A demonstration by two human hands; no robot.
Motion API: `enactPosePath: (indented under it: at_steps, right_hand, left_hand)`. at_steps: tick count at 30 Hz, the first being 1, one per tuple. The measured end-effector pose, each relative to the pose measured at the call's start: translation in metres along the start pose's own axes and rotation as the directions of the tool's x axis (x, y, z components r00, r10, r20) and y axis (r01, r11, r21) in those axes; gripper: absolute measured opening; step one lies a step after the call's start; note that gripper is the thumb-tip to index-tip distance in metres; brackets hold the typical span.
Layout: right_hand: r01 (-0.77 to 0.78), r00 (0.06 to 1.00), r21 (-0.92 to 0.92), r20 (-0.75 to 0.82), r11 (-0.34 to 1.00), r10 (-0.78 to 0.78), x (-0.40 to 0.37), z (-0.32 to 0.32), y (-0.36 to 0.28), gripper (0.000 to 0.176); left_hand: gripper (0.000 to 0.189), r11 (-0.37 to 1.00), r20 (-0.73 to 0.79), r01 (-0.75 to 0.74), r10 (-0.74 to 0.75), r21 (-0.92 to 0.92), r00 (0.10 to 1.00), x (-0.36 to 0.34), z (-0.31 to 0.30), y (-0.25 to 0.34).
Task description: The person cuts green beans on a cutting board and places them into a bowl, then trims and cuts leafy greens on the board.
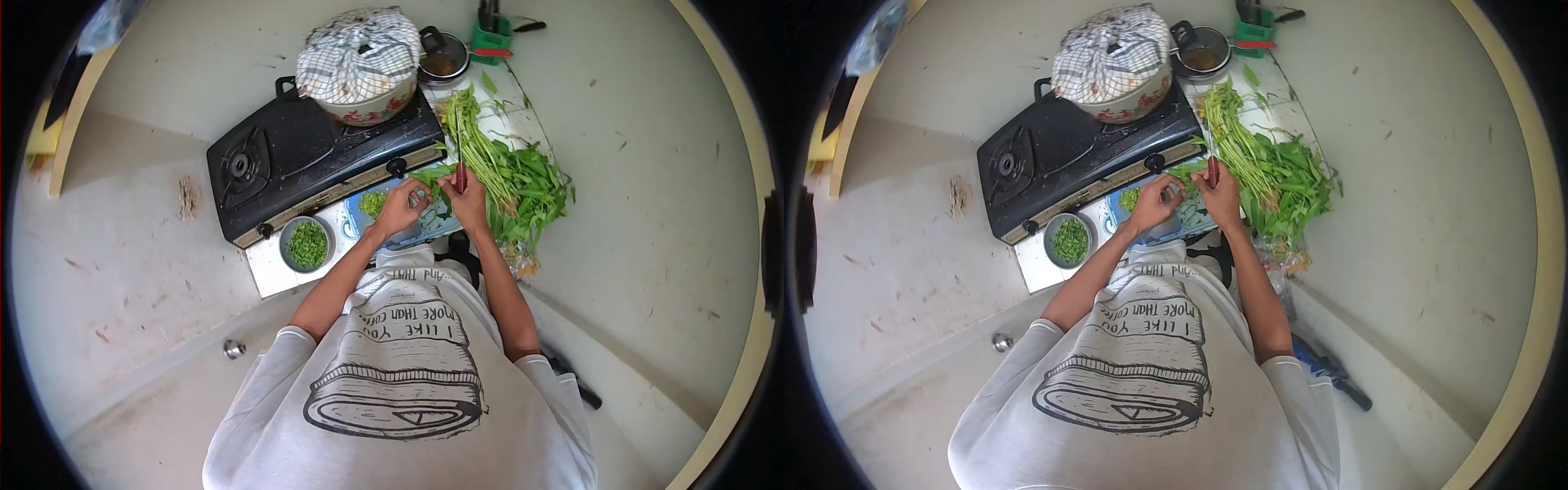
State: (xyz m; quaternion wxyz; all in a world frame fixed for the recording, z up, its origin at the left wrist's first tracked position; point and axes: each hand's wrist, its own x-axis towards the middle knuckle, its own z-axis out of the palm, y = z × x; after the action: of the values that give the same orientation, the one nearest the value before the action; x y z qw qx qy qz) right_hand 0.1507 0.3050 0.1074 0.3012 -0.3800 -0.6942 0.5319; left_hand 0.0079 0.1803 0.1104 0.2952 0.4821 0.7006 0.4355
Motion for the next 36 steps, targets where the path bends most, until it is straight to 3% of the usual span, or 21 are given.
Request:
enactPosePath:
  at_steps: [2, 5, 8, 11, 14, 18, 21, 23, 27, 33, 36]
  right_hand:
    - [0.04, 0.999, 0.017, 0.026, 0.999, -0.041, 0.006, -0.002, 0.0, 0.023]
    - [0.003, 0.992, 0.112, 0.123, 0.994, -0.017, 0.017, -0.001, 0.018, 0.024]
    - [-0.012, 0.975, 0.057, 0.221, 0.998, -0.001, 0.02, -0.005, 0.008, 0.023]
    - [0.011, 0.943, -0.065, 0.332, 0.998, 0.011, 0.026, -0.006, 0.007, 0.026]
    - [-0.047, 0.921, -0.118, 0.379, 0.992, 0.089, 0.029, -0.005, 0.007, 0.025]
    - [-0.093, 0.899, 0.033, 0.431, 0.995, 0.069, 0.028, -0.002, 0.015, 0.026]
    - [-0.134, 0.89, 0.156, 0.452, 0.979, 0.05, 0.024, -0.001, 0.007, 0.028]
    - [-0.121, 0.896, 0.134, 0.442, 0.984, 0.05, 0.02, 0.001, 0.003, 0.028]
    - [-0.029, 0.929, 0.074, 0.371, 0.997, 0.0, 0.011, 0.009, 0.004, 0.024]
    - [-0.009, 0.913, 0.01, 0.407, 1.0, 0.004, 0.004, 0.007, -0.005, 0.023]
    - [0.027, 0.915, 0.089, 0.399, 0.996, -0.061, 0.004, 0.009, 0.006, 0.023]
  left_hand:
    - [0.013, 1.0, -0.064, 0.024, -0.024, -0.002, 0.998, -0.003, -0.001, 0.002]
    - [0.013, 0.934, 0.025, 0.287, -0.288, -0.214, 0.957, -0.006, -0.002, -0.017]
    - [0.016, 0.87, -0.059, 0.168, -0.219, -0.464, 0.974, -0.008, 0.008, -0.033]
    - [0.024, 0.833, -0.122, 0.088, -0.183, -0.546, 0.975, -0.009, 0.014, -0.031]
    - [0.033, 0.907, -0.17, 0.115, -0.198, -0.404, 0.965, -0.015, 0.014, -0.016]
    - [0.038, 0.942, -0.267, 0.183, -0.26, -0.28, 0.928, -0.022, 0.009, 0.008]
    - [0.032, 0.981, -0.272, 0.177, -0.193, -0.083, 0.943, -0.023, 0.007, 0.003]
    - [0.027, 0.99, -0.248, 0.115, -0.092, 0.078, 0.964, -0.024, 0.007, -0.004]
    - [0.023, 0.984, -0.236, 0.137, -0.107, 0.112, 0.966, -0.031, 0.009, 0.0]
    - [0.024, 0.969, -0.127, 0.187, -0.167, 0.159, 0.978, -0.038, 0.008, 0.009]
    - [0.024, 0.978, -0.133, 0.152, -0.133, 0.141, 0.982, -0.04, 0.008, 0.008]
